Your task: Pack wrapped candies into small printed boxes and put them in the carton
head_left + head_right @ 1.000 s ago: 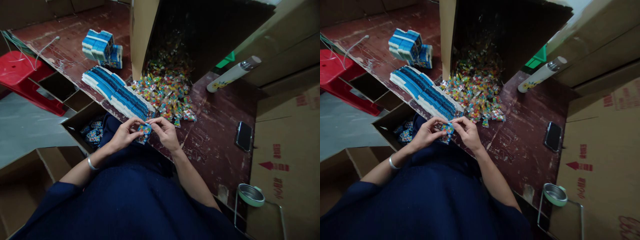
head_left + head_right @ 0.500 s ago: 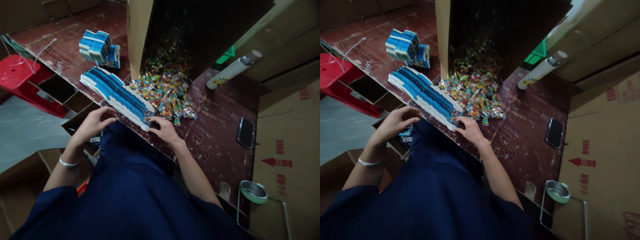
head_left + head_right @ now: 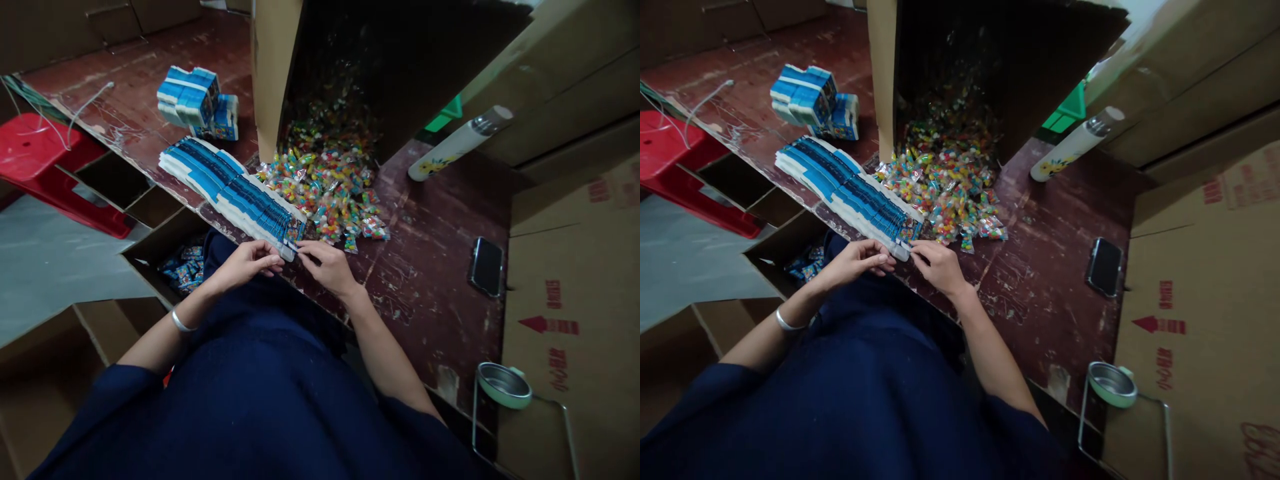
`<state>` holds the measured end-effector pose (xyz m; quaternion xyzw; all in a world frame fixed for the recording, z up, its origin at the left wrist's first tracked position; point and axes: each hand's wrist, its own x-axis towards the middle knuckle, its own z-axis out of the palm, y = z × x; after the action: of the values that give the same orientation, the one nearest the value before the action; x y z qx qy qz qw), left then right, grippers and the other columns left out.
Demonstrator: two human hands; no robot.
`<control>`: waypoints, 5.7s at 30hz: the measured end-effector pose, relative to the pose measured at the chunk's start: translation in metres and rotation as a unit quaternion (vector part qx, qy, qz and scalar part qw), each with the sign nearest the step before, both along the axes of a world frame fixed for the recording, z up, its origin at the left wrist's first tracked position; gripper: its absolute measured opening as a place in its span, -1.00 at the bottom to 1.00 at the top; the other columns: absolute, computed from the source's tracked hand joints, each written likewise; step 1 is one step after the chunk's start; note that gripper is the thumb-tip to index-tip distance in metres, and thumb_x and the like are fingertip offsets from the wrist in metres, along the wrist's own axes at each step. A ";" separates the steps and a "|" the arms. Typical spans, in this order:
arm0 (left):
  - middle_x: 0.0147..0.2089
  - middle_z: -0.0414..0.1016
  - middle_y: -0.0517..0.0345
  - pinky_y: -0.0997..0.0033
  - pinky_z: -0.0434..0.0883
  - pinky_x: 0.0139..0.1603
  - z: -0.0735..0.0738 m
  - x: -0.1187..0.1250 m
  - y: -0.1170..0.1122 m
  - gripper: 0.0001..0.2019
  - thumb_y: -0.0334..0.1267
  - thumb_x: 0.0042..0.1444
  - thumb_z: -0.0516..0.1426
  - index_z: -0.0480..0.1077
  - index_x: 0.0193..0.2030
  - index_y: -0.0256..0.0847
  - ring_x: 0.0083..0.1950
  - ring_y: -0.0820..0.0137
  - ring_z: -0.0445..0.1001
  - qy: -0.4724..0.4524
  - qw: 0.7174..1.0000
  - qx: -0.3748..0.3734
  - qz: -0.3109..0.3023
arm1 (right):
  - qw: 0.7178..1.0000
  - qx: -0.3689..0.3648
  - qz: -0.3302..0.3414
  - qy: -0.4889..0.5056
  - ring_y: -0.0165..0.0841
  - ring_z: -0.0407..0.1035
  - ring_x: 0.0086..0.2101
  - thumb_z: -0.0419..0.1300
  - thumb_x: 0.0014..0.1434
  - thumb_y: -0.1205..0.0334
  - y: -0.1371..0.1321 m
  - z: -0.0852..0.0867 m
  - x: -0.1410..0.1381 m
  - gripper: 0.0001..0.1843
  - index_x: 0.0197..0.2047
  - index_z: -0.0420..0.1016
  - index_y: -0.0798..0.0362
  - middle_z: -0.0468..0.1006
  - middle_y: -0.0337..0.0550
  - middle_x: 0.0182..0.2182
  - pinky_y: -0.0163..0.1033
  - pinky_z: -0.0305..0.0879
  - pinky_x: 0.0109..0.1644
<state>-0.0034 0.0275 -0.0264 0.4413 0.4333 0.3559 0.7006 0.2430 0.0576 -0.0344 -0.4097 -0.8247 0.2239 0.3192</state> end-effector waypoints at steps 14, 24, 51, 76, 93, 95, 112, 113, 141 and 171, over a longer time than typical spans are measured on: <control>0.14 0.65 -0.18 0.14 0.58 0.13 0.021 0.011 -0.001 -0.48 -0.09 0.11 0.39 0.51 0.17 -0.23 0.14 0.02 0.65 -0.221 0.974 -0.049 -0.005 | 0.991 -0.076 0.038 0.106 -0.20 0.64 -0.14 0.38 0.27 0.01 -0.043 0.042 -0.012 -0.42 0.31 0.46 -0.13 0.71 -0.13 -0.11 -0.06 0.61 0.04; -0.03 0.68 -0.02 0.32 0.49 0.04 0.020 0.010 -0.011 -0.54 -0.02 0.19 0.34 0.60 0.13 -0.27 0.00 0.18 0.61 -0.086 0.989 0.067 -0.103 | 0.962 -0.233 0.008 0.144 -0.45 0.33 -0.56 0.47 0.11 -0.09 -0.025 0.060 -0.015 -0.58 -0.28 0.39 -0.03 0.47 -0.37 -0.54 -0.34 0.26 -0.47; -0.19 0.55 0.13 0.47 0.56 -0.20 0.003 0.023 -0.018 -0.63 -0.20 0.14 0.36 0.49 0.06 -0.24 -0.26 0.43 0.53 -0.012 0.984 0.166 0.065 | 0.964 0.013 -0.127 0.232 -0.27 0.51 -0.21 0.27 0.36 0.09 -0.031 0.005 -0.045 -0.84 -0.25 0.56 -0.06 0.58 -0.15 -0.25 -0.15 0.50 -0.10; 0.05 0.61 0.00 0.39 0.59 -0.04 0.019 0.016 -0.023 -0.52 -0.29 0.18 0.31 0.46 0.25 -0.16 -0.06 0.32 0.62 -0.024 0.986 0.149 0.070 | 0.964 -0.131 -0.041 0.226 -0.30 0.49 -0.27 0.33 0.28 -0.02 -0.016 0.044 -0.038 -0.68 -0.42 0.55 -0.01 0.61 -0.16 -0.32 -0.15 0.46 -0.11; -0.01 0.63 0.08 0.36 0.48 0.02 0.020 -0.038 -0.008 -0.50 -0.29 0.10 0.29 0.46 0.22 -0.12 -0.02 0.23 0.60 0.178 0.911 0.123 -0.352 | 0.928 -0.074 -0.352 -0.097 0.00 0.45 0.14 0.10 0.36 0.03 0.086 -0.016 0.134 -0.58 -0.06 0.68 0.13 0.64 0.23 0.07 0.13 0.28 0.34; 0.01 0.66 0.09 0.36 0.47 0.05 0.024 -0.042 -0.006 -0.61 -0.31 0.09 0.28 0.56 0.10 -0.12 0.00 0.19 0.62 0.193 0.886 0.137 -0.400 | 0.937 -0.063 -0.329 -0.096 -0.02 0.36 0.25 0.07 0.38 0.00 0.073 -0.030 0.117 -0.56 0.01 0.67 0.09 0.59 0.17 0.18 0.15 0.20 0.42; -0.17 0.65 0.05 0.35 0.55 -0.12 -0.002 0.009 -0.016 -0.69 -0.07 0.16 0.33 0.52 -0.09 -0.25 -0.21 0.34 0.59 0.026 0.996 0.056 -0.069 | 0.923 -0.178 -0.321 0.117 -0.34 0.41 -0.44 0.40 0.02 -0.08 0.013 -0.010 0.110 -0.61 -0.28 0.58 0.08 0.58 -0.21 -0.44 -0.21 0.43 -0.37; -0.17 0.65 0.05 0.34 0.56 -0.12 -0.004 0.011 -0.016 -0.67 -0.07 0.14 0.35 0.52 -0.07 -0.25 -0.21 0.34 0.60 0.026 0.997 0.060 -0.049 | 0.916 -0.172 -0.329 0.151 -0.34 0.43 -0.44 0.40 0.02 -0.10 0.011 -0.006 0.107 -0.60 -0.26 0.59 0.08 0.60 -0.20 -0.42 -0.23 0.42 -0.41; -0.13 0.64 0.10 0.42 0.60 -0.10 0.018 0.038 -0.022 -0.54 -0.14 0.06 0.43 0.46 0.05 -0.20 -0.17 0.36 0.63 -0.070 0.985 0.115 0.109 | 0.935 -0.172 -0.108 0.289 -0.26 0.63 -0.12 0.45 0.17 -0.05 -0.044 0.028 -0.019 -0.62 -0.04 0.59 -0.05 0.67 -0.11 -0.05 -0.21 0.64 -0.11; 0.00 0.57 0.06 0.42 0.60 -0.11 0.021 0.020 -0.021 -0.51 -0.32 0.16 0.32 0.41 0.23 -0.14 -0.15 0.39 0.61 -0.003 0.985 0.164 0.051 | 0.955 -0.194 -0.039 0.219 -0.32 0.48 -0.34 0.39 0.23 0.03 -0.014 0.054 -0.027 -0.70 -0.44 0.54 0.01 0.61 -0.19 -0.39 -0.18 0.43 -0.21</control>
<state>0.0167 0.0064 -0.0057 0.5266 0.3891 0.4581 0.6012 0.2156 0.0438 0.0198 -0.4365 -0.6582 0.4517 0.4150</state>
